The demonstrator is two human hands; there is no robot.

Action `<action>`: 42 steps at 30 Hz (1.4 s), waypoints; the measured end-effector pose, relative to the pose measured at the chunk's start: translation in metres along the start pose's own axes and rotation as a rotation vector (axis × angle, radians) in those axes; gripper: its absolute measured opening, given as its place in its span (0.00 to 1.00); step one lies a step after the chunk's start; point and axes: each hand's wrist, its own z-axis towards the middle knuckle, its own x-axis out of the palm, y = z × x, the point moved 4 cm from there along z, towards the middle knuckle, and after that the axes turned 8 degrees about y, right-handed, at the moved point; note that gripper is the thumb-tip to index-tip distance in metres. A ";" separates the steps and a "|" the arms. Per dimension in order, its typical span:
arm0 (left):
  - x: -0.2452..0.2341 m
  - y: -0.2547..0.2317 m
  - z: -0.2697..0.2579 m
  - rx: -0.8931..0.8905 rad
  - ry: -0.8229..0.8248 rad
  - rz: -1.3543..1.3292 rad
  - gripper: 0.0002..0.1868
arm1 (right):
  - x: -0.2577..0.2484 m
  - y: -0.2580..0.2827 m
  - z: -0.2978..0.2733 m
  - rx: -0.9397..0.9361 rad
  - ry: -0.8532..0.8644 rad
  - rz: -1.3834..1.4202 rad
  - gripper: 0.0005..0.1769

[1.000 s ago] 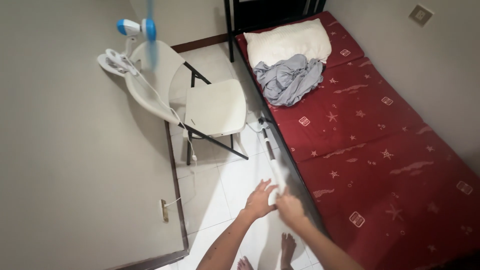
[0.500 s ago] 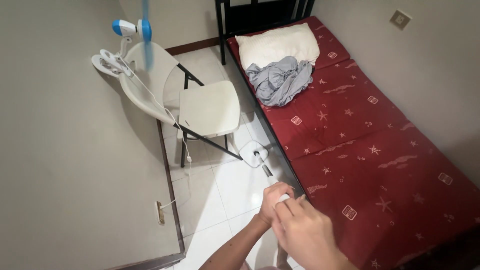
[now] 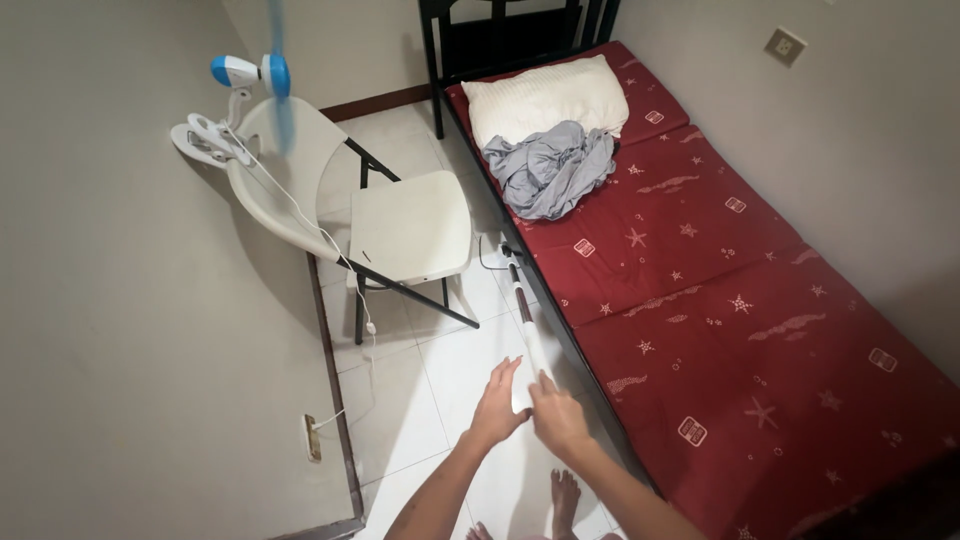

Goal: The person is mopping the tiled floor in a hallway and then inside a bedroom.

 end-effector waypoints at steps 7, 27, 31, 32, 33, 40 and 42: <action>-0.001 -0.047 -0.017 0.574 -0.294 -0.082 0.19 | -0.072 0.066 -0.060 -0.064 0.232 -0.127 0.26; 0.025 0.011 0.001 0.023 0.006 0.113 0.45 | 0.019 -0.062 0.005 0.228 0.117 0.110 0.31; 0.017 0.004 -0.008 0.070 0.004 0.155 0.48 | 0.043 -0.088 -0.014 0.385 0.390 0.029 0.43; 0.016 -0.002 -0.010 0.107 -0.001 0.159 0.48 | 0.040 -0.081 -0.020 0.327 0.396 -0.040 0.44; 0.015 -0.013 -0.011 0.109 0.011 0.156 0.48 | 0.020 -0.064 -0.033 0.339 0.400 -0.036 0.44; 0.043 -0.079 0.010 0.677 -0.101 0.087 0.21 | -0.157 0.029 -0.111 0.311 0.467 -0.055 0.25; 0.048 -0.102 0.020 0.676 -0.142 0.029 0.15 | -0.192 0.031 -0.127 0.344 0.414 -0.055 0.18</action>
